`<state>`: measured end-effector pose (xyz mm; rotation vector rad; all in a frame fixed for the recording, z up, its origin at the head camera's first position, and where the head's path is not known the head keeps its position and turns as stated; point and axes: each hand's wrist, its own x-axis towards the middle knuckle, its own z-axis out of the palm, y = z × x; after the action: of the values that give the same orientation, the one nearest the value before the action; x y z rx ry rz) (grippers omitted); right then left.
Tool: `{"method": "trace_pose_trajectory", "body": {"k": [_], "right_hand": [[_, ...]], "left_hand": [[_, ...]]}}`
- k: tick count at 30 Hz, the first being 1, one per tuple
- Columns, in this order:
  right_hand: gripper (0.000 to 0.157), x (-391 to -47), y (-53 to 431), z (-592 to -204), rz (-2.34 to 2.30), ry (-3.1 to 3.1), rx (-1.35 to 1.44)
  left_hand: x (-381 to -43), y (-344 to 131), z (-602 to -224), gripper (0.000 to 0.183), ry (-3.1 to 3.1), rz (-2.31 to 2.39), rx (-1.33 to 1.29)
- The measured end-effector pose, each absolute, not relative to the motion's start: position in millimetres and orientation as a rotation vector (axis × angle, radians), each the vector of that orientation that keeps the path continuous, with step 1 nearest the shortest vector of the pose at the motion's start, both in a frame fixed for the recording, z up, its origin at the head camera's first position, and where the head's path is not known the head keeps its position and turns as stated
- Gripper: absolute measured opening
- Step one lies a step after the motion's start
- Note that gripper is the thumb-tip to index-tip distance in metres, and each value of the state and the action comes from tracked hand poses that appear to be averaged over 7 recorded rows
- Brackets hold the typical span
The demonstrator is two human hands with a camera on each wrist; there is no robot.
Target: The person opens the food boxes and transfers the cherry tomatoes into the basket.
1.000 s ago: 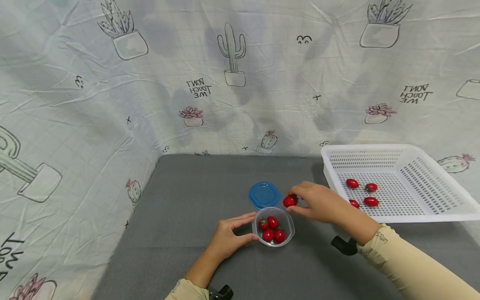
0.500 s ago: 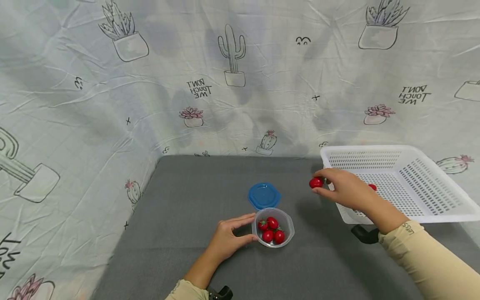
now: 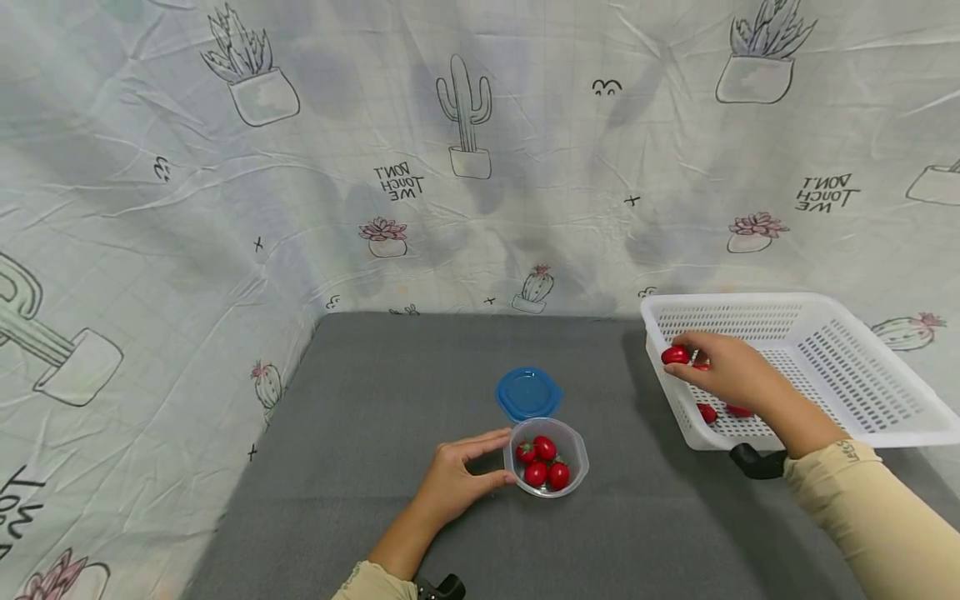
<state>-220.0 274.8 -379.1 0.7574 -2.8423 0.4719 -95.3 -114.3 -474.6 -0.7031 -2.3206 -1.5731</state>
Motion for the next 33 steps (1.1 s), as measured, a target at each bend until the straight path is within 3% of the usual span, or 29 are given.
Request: {"method": "trace_pose_trajectory", "body": {"k": [10, 21, 33], "right_hand": [[0.034, -224.3, 294.0, -375.8, 0.488, -2.941, 0.65], [0.044, -230.8, 307.8, -368.9, 0.552, -3.038, 0.564], [0.042, -251.7, 315.5, -371.3, 0.529, -3.068, 0.559]], "left_hand": [[-96.0, -114.2, -476.7, 0.048, -2.32, -1.579, -0.713], [-95.7, -114.6, -478.0, 0.048, -2.33, -1.587, -0.694], [-95.3, -114.3, -478.5, 0.048, -2.305, -1.563, -0.734]]}}
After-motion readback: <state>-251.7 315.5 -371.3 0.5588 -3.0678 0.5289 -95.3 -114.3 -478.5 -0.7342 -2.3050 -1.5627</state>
